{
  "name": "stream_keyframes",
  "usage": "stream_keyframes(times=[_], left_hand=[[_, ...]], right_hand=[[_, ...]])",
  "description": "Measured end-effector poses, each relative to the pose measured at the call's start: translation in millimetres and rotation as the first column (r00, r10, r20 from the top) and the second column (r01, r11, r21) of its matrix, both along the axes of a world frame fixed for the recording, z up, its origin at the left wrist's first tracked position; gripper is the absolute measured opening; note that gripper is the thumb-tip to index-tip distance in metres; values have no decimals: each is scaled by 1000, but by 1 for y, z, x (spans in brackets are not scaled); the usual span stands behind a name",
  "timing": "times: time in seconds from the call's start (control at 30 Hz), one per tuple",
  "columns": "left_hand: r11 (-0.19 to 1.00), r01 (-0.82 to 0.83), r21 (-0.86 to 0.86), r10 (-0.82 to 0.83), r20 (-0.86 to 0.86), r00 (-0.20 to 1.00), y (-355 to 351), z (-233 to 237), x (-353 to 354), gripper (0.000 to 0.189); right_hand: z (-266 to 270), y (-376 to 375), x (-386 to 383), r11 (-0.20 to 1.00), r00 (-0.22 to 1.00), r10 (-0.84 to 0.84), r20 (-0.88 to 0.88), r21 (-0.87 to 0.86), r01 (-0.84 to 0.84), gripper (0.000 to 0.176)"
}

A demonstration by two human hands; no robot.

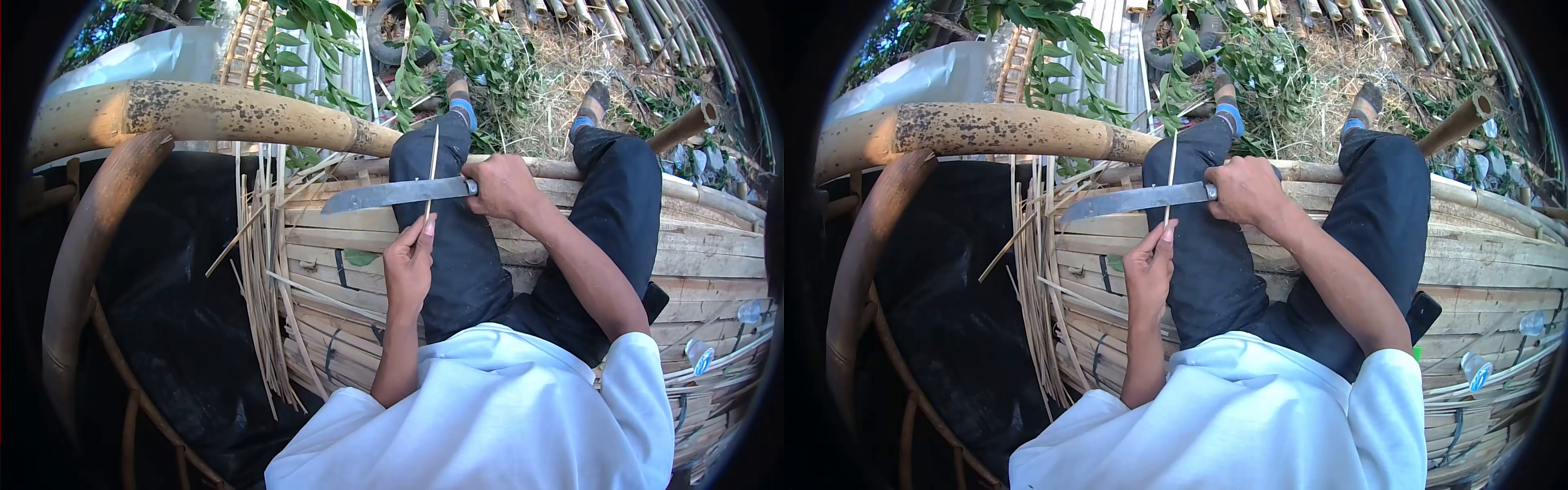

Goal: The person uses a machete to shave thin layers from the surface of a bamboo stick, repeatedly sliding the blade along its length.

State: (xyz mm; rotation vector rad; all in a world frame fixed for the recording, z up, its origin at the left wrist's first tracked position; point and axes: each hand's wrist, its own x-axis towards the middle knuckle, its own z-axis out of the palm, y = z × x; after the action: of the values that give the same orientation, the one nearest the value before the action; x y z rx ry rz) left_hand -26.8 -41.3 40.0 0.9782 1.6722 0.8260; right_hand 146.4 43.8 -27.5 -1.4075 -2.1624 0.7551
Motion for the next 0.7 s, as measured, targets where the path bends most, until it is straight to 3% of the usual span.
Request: stream_keyframes(times=[0.07, 0.13, 0.17, 0.23, 0.37, 0.4, 0.47, 0.57, 0.63, 0.7], left_hand=[[1000, 15, -22, -14, 54, 998, 1, 1, -4, 28], [998, 31, -48, -26, 107, 994, 0, 3, -8, 29], [996, 31, -80, -20, 136, 991, -1, 5, -9, 29], [993, 30, -111, -12, 162, 987, -1, 6, -10, 30], [995, 7, -98, 8, 151, 989, 4, 5, -10, 32], [994, 8, -110, 6, 130, 992, 5, 5, -8, 31], [995, -4, -95, 13, 101, 995, 7, 5, -3, 31], [1000, 14, -22, -14, 10, 1000, 5, -3, -8, 29], [998, 51, 34, -49, -42, 998, 4, -9, -11, 28], [991, 89, 101, -63, -234, 970, 2, -9, -12, 27]], right_hand=[[-4, 11, 9, 997, 998, -63, 32, -51, 64, 21], [-10, 21, 18, 952, 964, -260, 59, -149, 266, 23], [-14, 28, 26, 952, 963, -262, 58, -148, 267, 23], [-13, 37, 37, 869, 909, -418, -13, -300, 395, 24], [11, 24, 32, 935, 931, -294, -217, -268, 233, 22], [13, 17, 27, 935, 932, -295, -213, -268, 234, 22], [12, 4, 13, 997, 986, -51, -160, -70, 40, 21], [17, -13, -7, 995, 996, 78, -46, 62, -75, 20], [18, -18, -14, 997, 998, 69, -11, 39, -69, 21], [15, -17, -16, 999, 999, 34, 29, 18, -35, 21]])
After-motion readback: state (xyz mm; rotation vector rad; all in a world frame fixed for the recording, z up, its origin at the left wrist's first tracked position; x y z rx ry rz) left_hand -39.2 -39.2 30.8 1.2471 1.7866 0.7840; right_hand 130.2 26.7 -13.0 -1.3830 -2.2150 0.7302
